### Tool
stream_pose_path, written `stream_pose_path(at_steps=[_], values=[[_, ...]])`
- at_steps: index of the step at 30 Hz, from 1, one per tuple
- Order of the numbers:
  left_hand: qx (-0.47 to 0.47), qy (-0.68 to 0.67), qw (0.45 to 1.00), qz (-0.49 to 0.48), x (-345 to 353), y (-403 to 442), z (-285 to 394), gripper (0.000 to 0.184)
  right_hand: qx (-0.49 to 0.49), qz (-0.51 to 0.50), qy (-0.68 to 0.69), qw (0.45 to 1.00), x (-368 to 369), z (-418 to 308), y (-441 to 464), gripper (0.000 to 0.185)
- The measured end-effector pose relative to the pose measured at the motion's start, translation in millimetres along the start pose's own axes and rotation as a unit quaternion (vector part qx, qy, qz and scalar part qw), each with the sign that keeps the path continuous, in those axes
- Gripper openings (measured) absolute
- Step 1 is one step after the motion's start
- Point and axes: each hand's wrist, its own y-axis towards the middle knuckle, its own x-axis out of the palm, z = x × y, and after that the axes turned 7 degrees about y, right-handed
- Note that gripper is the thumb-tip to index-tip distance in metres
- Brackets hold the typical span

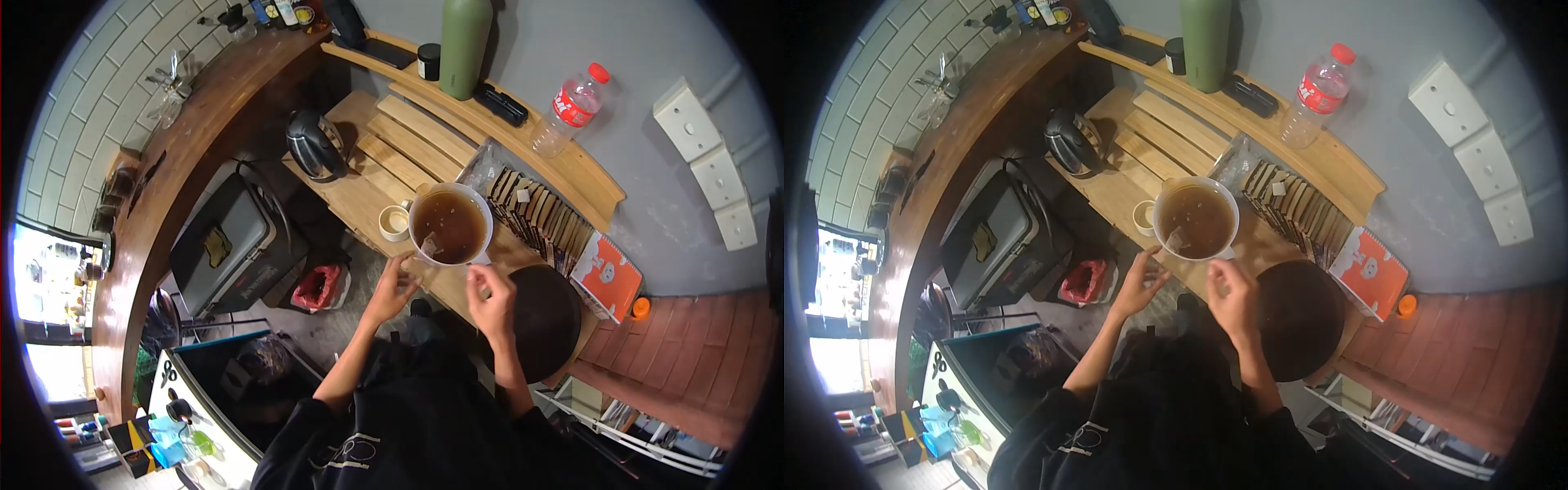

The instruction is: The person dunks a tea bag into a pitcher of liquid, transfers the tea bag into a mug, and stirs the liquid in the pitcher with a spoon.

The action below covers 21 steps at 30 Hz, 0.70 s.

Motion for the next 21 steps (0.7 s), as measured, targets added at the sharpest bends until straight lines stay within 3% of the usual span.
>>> stream_pose_path(at_steps=[3, 4, 7, 11, 13, 15, 16, 18, 21], values=[[-0.049, 0.018, 0.999, 0.011, 21, 21, -29, 0.049, 0.049, -0.13, 0.133, 0.981, 14, 9, -2, 0.012], [-0.028, 0.049, 0.998, 0.023, 23, 25, -33, 0.034, 0.065, -0.167, 0.114, 0.977, 17, 11, -2, 0.013], [-0.01, 0.084, 0.996, 0.016, 24, 24, -39, 0.02, 0.077, -0.227, 0.066, 0.969, 19, 26, -6, 0.016], [-0.025, 0.05, 0.998, -0.034, 17, 9, -15, 0.018, 0.055, -0.294, -0.049, 0.953, 21, 46, -12, 0.025], [-0.136, -0.109, 0.983, -0.052, 9, 0, 12, 0.019, 0.098, -0.336, -0.09, 0.933, 19, 42, -7, 0.034], [-0.123, -0.155, 0.979, -0.044, 6, -5, 36, 0.019, 0.11, -0.331, 0.068, 0.935, 20, 40, -6, 0.03], [-0.114, -0.175, 0.977, -0.049, 4, -7, 42, 0.018, 0.109, -0.331, 0.069, 0.935, 22, 41, -6, 0.03], [-0.118, -0.143, 0.981, -0.063, -3, -9, 62, 0.019, 0.175, -0.303, 0.39, 0.852, 24, 42, -7, 0.044], [-0.053, -0.079, 0.994, -0.057, -3, -9, 73, 0.022, 0.157, -0.317, 0.343, 0.87, 14, 23, 5, 0.046]])
